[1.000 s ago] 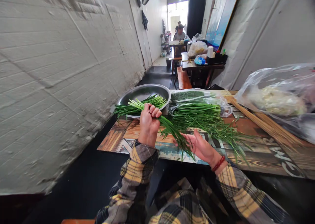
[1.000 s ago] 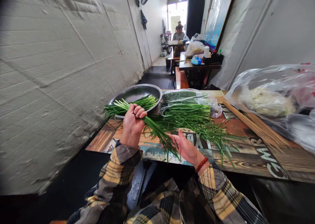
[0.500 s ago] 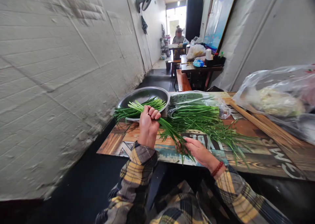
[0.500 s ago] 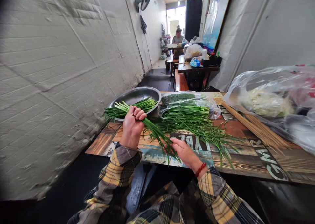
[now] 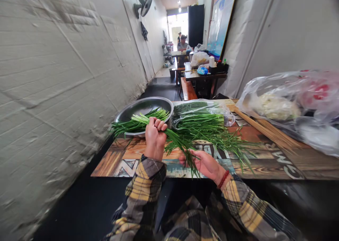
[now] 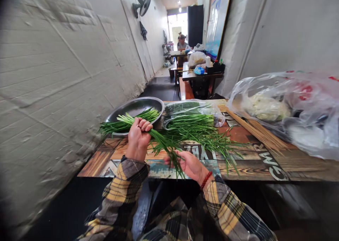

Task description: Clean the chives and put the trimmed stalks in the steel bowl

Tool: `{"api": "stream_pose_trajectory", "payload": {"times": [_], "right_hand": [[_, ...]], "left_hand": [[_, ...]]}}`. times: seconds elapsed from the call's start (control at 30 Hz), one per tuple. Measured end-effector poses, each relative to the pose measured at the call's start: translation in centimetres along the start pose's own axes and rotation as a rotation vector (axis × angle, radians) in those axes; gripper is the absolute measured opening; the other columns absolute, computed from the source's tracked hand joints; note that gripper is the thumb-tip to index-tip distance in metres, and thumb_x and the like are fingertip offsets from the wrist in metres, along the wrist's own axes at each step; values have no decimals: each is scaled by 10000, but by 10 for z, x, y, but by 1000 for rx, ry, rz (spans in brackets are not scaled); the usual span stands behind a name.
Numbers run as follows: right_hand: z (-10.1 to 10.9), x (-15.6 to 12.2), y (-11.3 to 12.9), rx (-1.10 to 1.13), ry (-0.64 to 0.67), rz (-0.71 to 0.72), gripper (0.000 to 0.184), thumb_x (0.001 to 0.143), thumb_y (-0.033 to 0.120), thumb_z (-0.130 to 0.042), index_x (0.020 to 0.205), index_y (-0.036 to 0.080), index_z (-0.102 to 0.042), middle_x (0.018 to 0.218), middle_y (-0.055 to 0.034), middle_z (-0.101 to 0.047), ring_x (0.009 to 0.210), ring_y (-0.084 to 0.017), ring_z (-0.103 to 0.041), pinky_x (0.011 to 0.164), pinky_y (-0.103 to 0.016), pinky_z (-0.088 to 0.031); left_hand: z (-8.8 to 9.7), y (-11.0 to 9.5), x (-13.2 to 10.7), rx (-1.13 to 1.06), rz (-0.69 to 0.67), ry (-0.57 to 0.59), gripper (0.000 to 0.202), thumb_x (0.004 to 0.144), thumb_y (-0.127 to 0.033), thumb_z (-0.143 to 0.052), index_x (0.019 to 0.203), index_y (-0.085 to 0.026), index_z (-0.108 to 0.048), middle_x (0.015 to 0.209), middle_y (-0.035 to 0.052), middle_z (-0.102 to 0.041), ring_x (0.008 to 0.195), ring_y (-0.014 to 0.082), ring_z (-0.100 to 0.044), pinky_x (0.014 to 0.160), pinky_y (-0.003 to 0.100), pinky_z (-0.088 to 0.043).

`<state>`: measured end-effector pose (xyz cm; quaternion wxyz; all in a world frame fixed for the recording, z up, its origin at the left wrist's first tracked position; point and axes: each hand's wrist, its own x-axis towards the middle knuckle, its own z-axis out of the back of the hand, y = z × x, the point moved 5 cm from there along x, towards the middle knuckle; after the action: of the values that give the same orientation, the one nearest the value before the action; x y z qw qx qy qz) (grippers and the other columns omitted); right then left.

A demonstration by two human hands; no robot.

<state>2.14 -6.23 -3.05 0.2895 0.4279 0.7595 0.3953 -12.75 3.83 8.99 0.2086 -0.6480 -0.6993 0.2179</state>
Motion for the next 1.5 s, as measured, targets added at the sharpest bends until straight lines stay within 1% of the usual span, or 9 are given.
{"api": "stream_pose_trajectory", "payload": {"times": [0.27,0.4,0.53,0.77,0.9,1.03,1.27,1.4,1.5], "right_hand": [[-4,-6,2,8,63,-44,229,787,335,-623,975,212,-665,735,-5,-598,655,-130,-559,675,-275,-491],[-4,-3,-1,-99,25,-56,178,757,270,-600,910,194,-648,594,46,-458,502,-88,-381,472,-209,-336],[-2,2,-7,-208,-83,-50,68,734,216,-533,795,196,-557,545,81,-349,459,-72,-242,422,-193,-182],[5,1,7,-957,-303,184,134,763,98,-437,733,201,-518,649,27,-523,617,-115,-470,602,-227,-363],[12,-12,21,-1363,-305,317,225,858,120,-387,968,192,-569,809,-52,-631,780,-184,-585,731,-298,-431],[13,-24,27,-1480,-215,456,318,930,168,-313,1168,173,-523,1000,-123,-661,929,-227,-627,827,-373,-474],[32,-15,23,-1607,-372,319,265,897,104,-350,954,194,-592,828,-58,-671,792,-178,-641,722,-276,-453],[41,-14,21,-1581,-407,346,274,884,82,-365,808,194,-604,758,-35,-646,743,-162,-615,703,-265,-448],[46,-21,24,-1511,-468,453,316,924,109,-339,994,201,-633,912,-50,-671,871,-172,-623,808,-303,-472]], "left_hand": [[11,-10,9,32,-68,-49,354,1008,-230,-354,657,-182,-342,461,-108,-233,334,34,-251,374,177,-220],[9,-15,6,68,-92,-51,339,995,-226,-393,661,-181,-358,468,-109,-232,337,33,-257,376,171,-232],[8,-15,3,83,-104,-43,339,999,-219,-377,662,-180,-374,471,-105,-227,337,39,-248,372,173,-233],[11,-13,0,98,-107,-41,346,988,-246,-419,653,-183,-366,464,-105,-237,339,41,-243,369,180,-221],[15,-13,1,92,-106,-58,341,993,-238,-407,660,-178,-371,455,-109,-242,338,33,-247,378,171,-225],[17,-13,3,85,-110,-67,347,994,-222,-398,650,-177,-371,459,-105,-239,335,36,-246,374,179,-221],[11,-1,-1,132,-112,-36,348,957,-301,-500,651,-169,-398,466,-111,-237,344,33,-235,372,176,-220],[8,-10,-2,167,-173,-16,321,954,-264,-498,660,-167,-412,475,-109,-237,352,35,-234,372,172,-227],[1,-22,-3,186,-205,25,310,951,-259,-493,664,-171,-413,491,-104,-245,363,40,-243,373,173,-233]]}}
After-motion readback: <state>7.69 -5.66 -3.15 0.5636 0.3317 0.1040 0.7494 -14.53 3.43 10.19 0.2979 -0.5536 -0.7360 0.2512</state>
